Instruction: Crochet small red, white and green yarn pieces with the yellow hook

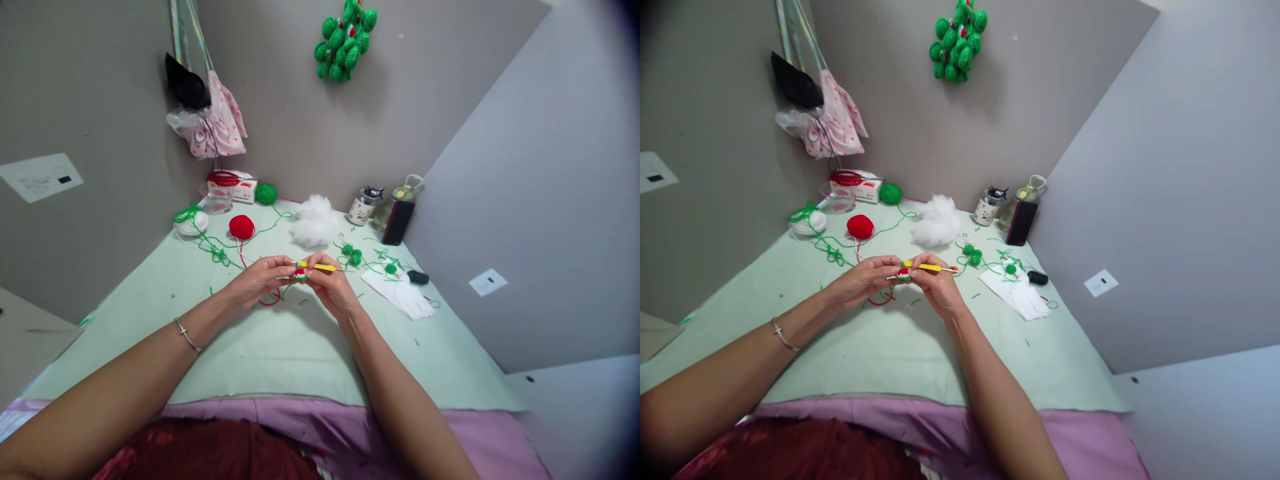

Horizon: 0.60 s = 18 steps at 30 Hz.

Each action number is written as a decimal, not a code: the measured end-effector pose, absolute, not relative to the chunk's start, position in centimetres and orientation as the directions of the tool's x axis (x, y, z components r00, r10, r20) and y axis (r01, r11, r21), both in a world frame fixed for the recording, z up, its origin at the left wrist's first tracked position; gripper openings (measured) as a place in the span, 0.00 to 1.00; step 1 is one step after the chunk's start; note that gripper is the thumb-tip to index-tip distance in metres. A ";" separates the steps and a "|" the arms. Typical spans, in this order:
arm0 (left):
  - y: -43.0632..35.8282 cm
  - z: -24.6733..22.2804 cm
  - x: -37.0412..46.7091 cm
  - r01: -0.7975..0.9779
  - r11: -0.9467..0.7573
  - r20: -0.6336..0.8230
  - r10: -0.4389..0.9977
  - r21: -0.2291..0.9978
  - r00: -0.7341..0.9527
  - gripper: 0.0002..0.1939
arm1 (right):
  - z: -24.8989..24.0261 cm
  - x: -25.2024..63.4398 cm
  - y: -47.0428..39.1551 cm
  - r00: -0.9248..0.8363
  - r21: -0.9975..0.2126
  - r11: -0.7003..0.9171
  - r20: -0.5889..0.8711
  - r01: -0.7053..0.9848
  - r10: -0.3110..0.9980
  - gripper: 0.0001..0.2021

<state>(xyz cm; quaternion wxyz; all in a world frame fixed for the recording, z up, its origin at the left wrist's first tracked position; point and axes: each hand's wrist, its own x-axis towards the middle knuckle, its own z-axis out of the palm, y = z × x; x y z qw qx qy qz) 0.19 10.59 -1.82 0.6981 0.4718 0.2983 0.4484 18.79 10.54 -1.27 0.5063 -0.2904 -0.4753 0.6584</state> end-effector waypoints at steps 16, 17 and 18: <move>11.5 -3.6 0.0 -0.508 0.278 -0.048 0.907 0.815 0.419 0.12 | -1.9 18.8 10.9 -0.311 -0.911 -0.014 0.126 -0.412 0.942 0.14; 11.7 -3.7 -0.2 -0.522 0.277 -0.052 0.913 0.807 0.405 0.13 | -1.9 18.8 10.9 -0.303 -0.909 -0.011 0.127 -0.417 0.944 0.15; 11.8 -3.7 -0.4 -0.535 0.275 -0.055 0.919 0.799 0.391 0.12 | -1.8 18.8 10.9 -0.293 -0.907 -0.007 0.129 -0.421 0.947 0.16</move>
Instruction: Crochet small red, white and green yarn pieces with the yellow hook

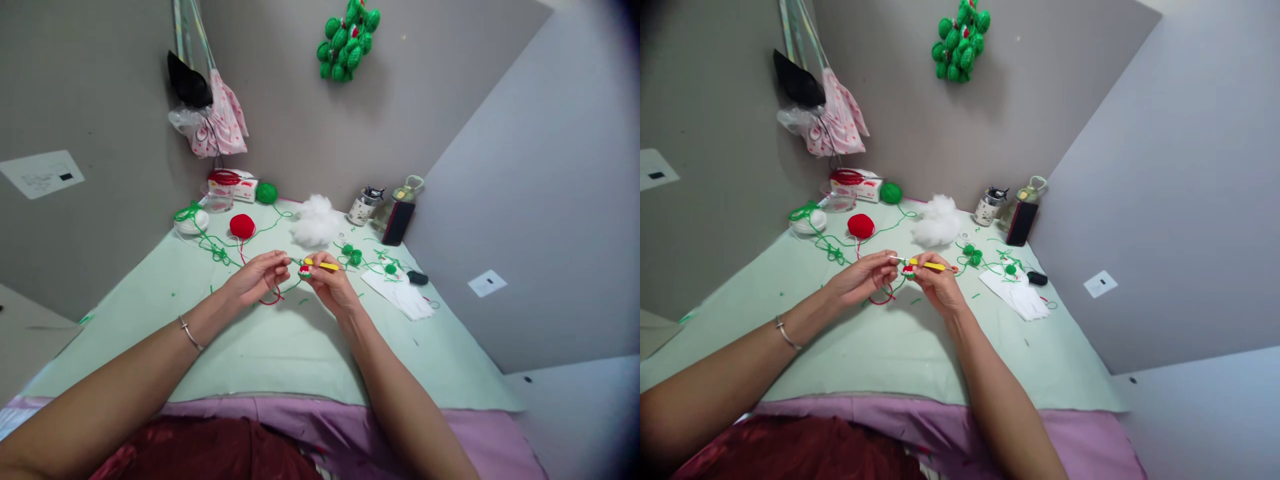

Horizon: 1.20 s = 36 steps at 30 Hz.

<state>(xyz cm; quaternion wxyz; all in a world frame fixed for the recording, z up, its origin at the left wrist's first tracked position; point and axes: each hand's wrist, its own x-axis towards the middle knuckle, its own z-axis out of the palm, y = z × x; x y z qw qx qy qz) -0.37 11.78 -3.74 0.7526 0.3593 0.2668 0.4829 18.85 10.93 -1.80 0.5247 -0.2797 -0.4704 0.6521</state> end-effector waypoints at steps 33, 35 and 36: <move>10.9 -2.7 0.3 -0.534 0.263 -0.064 0.930 0.803 0.362 0.07 | -1.8 19.1 11.0 -0.277 -0.927 0.008 0.121 -0.375 0.953 0.14; 10.8 -2.6 0.2 -0.522 0.264 -0.063 0.927 0.811 0.370 0.07 | -1.7 19.1 11.0 -0.266 -0.930 0.017 0.123 -0.367 0.956 0.13; 10.7 -2.5 0.2 -0.512 0.266 -0.062 0.922 0.817 0.381 0.08 | -1.7 19.0 10.9 -0.266 -0.933 0.021 0.125 -0.360 0.956 0.13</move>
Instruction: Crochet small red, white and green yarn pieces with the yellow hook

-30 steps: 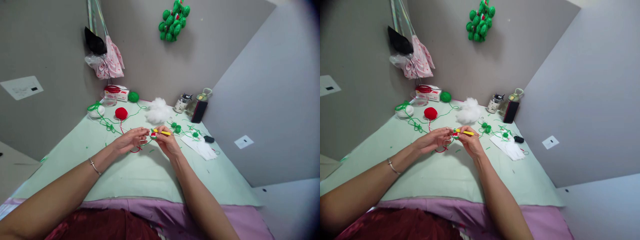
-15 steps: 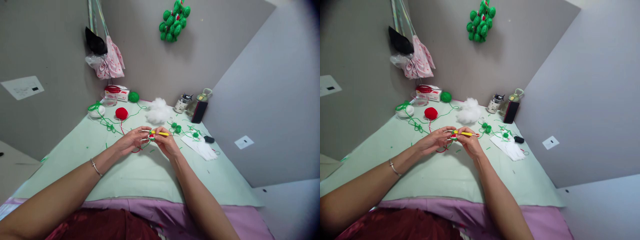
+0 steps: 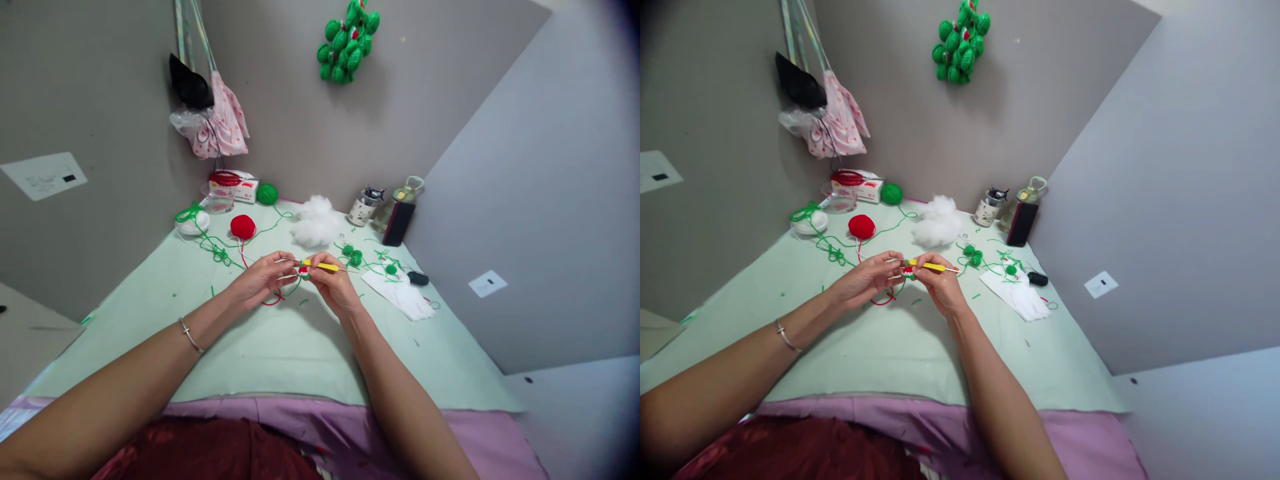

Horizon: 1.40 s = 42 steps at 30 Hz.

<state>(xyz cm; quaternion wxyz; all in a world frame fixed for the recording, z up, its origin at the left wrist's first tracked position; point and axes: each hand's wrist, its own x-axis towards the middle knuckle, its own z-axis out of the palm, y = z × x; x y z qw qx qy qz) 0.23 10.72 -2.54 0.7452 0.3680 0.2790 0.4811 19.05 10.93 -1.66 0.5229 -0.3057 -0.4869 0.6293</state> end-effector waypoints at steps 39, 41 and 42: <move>10.2 -1.3 0.3 -0.586 0.306 -0.028 0.900 0.751 0.435 0.08 | -1.5 18.7 10.6 -0.305 -0.888 -0.040 0.115 -0.459 0.946 0.16; 10.2 -1.1 0.2 -0.602 0.295 -0.026 0.910 0.742 0.414 0.07 | -1.5 18.8 10.7 -0.290 -0.879 -0.038 0.116 -0.475 0.950 0.16; 10.2 -1.0 0.1 -0.608 0.290 -0.027 0.915 0.739 0.403 0.06 | -1.5 18.9 10.8 -0.286 -0.876 -0.039 0.115 -0.481 0.951 0.16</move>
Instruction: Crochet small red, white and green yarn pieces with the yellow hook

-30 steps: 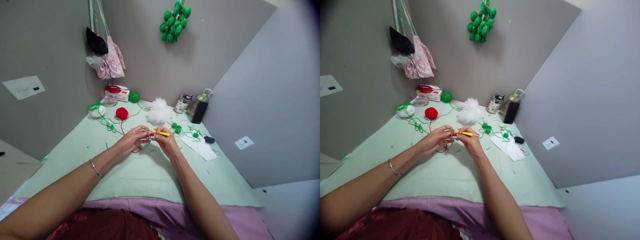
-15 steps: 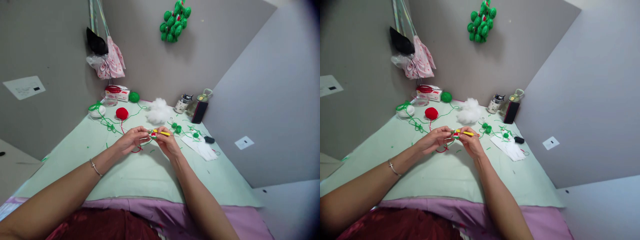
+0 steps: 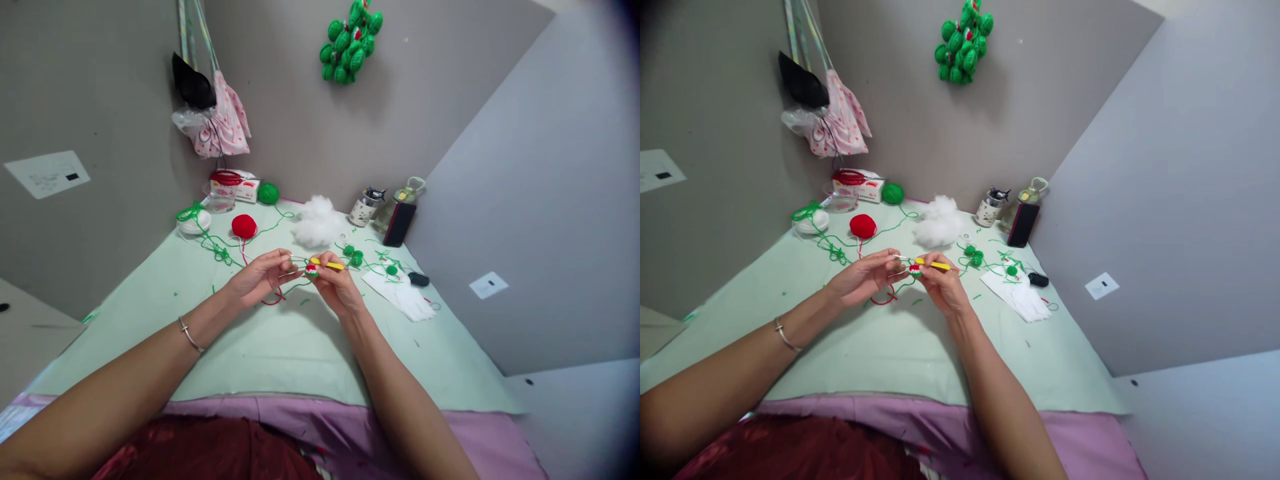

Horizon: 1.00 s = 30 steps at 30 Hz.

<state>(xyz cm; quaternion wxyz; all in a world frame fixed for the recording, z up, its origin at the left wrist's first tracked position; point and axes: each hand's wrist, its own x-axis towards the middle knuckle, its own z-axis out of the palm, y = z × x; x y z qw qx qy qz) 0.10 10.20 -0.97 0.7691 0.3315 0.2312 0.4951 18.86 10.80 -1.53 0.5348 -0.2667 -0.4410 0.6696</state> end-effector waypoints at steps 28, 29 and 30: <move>11.7 -0.7 -3.5 0.087 -0.392 0.401 0.883 0.916 -0.244 0.19 | -0.6 20.6 11.4 -0.144 -0.881 -0.005 0.072 -0.472 0.987 0.15; 11.0 -0.8 -2.7 0.091 -0.412 0.422 0.883 0.907 -0.207 0.17 | -0.7 20.5 11.4 -0.143 -0.889 -0.011 0.062 -0.458 0.988 0.15; 10.3 -0.9 -2.0 0.084 -0.424 0.432 0.888 0.902 -0.158 0.14 | -0.8 20.3 11.4 -0.145 -0.896 -0.016 0.054 -0.443 0.988 0.15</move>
